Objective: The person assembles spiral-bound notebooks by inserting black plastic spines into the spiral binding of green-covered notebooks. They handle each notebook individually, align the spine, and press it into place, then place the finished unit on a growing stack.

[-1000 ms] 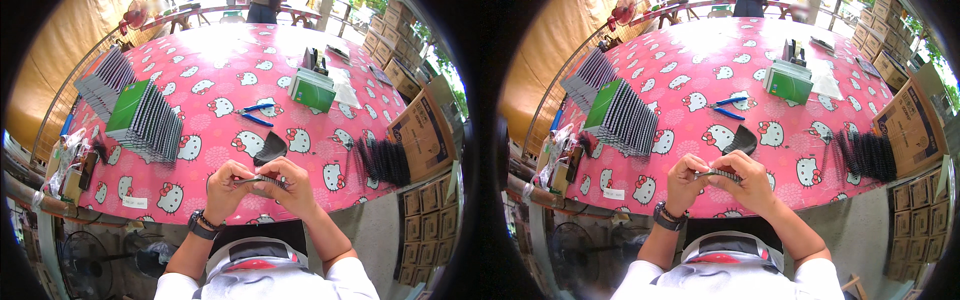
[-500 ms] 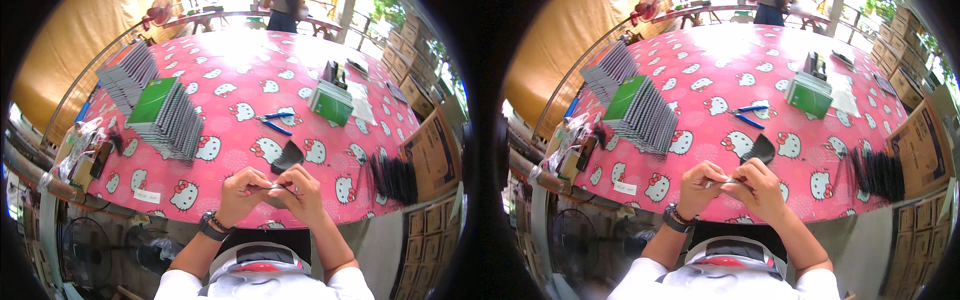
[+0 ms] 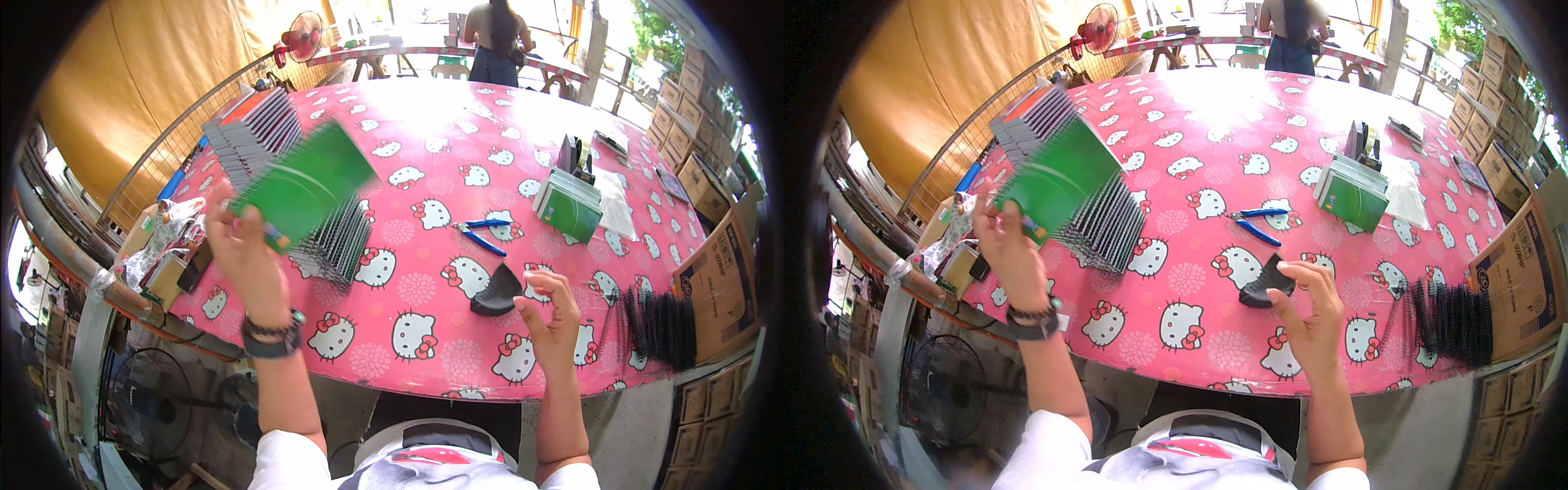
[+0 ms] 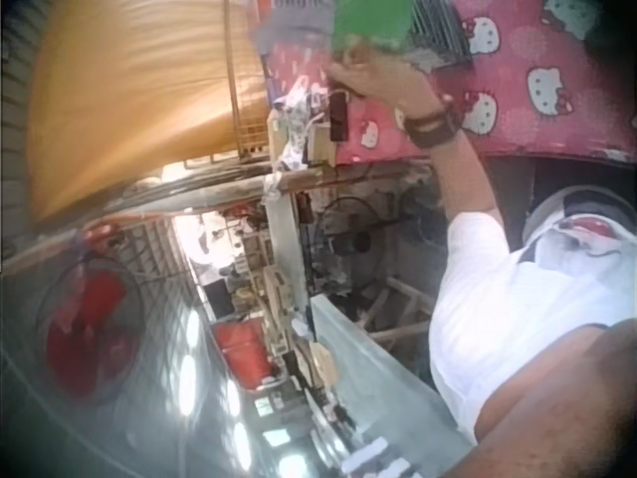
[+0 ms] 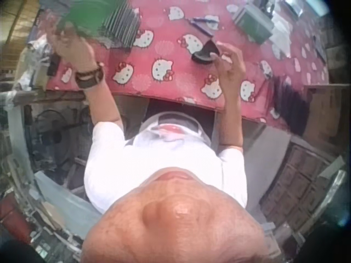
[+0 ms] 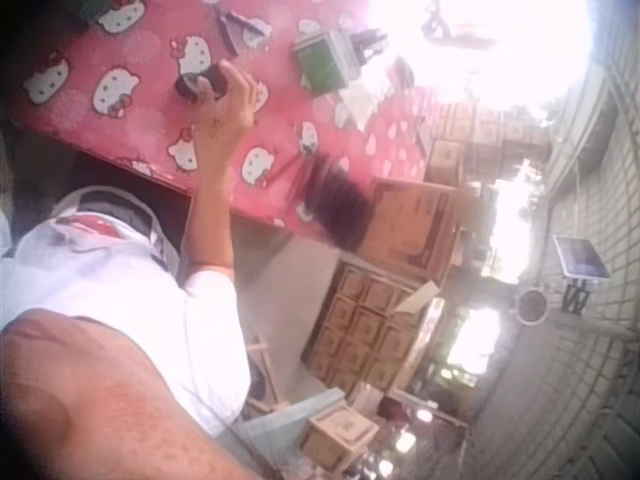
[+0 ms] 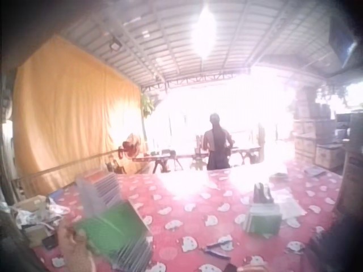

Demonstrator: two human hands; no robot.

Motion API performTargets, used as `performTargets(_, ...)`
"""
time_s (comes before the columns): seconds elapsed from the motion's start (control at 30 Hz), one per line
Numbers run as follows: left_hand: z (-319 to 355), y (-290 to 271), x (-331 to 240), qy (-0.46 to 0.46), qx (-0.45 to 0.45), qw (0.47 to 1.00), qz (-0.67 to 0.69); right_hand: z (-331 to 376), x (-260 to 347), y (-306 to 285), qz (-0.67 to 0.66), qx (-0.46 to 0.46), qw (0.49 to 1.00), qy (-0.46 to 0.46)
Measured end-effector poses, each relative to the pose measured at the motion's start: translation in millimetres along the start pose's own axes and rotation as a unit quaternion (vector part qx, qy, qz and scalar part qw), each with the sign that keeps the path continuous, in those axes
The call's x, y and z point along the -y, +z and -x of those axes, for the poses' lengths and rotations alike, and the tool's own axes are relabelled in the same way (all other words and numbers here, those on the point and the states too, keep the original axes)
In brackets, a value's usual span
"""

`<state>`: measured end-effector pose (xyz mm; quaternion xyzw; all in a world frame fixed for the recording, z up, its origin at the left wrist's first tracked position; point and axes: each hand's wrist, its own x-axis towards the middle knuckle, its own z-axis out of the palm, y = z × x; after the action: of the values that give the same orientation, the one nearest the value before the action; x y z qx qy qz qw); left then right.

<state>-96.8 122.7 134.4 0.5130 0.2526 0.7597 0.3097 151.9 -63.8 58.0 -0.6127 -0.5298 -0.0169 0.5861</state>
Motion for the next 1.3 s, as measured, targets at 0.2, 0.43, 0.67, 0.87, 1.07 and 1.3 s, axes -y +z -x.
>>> performTargets(0.2, -55.4, -60.3, 62.0, 0.139, 0.116, 0.813, -0.553, 6.6, -31.7, -0.9, -0.021, 0.083, 0.996, 0.040)
performTargets(0.43, -32.8, -25.5, 40.4, 0.267, 0.224, 0.837, -0.422, -42.4, -112.6, -34.4, 0.108, 0.087, 0.989, 0.048)
performTargets(0.67, -23.6, -24.0, 39.2, 0.195, 0.290, 0.781, -0.518, -126.4, -224.7, -49.3, 0.436, -0.056, 0.898, -0.022)
performTargets(0.87, 13.5, 1.9, 14.9, 0.263, 0.272, 0.825, -0.419, -156.4, -244.3, -73.7, 0.480, -0.041, 0.875, -0.041)
performTargets(1.07, 102.3, 38.9, 25.7, 0.072, 0.266, 0.947, -0.163, -116.6, -118.5, -17.3, 0.351, 0.062, 0.931, -0.078)
performTargets(1.3, 173.0, 10.3, 65.6, -0.308, 0.395, 0.865, 0.017, 22.2, -31.9, 1.0, -0.071, 0.150, 0.986, 0.036)
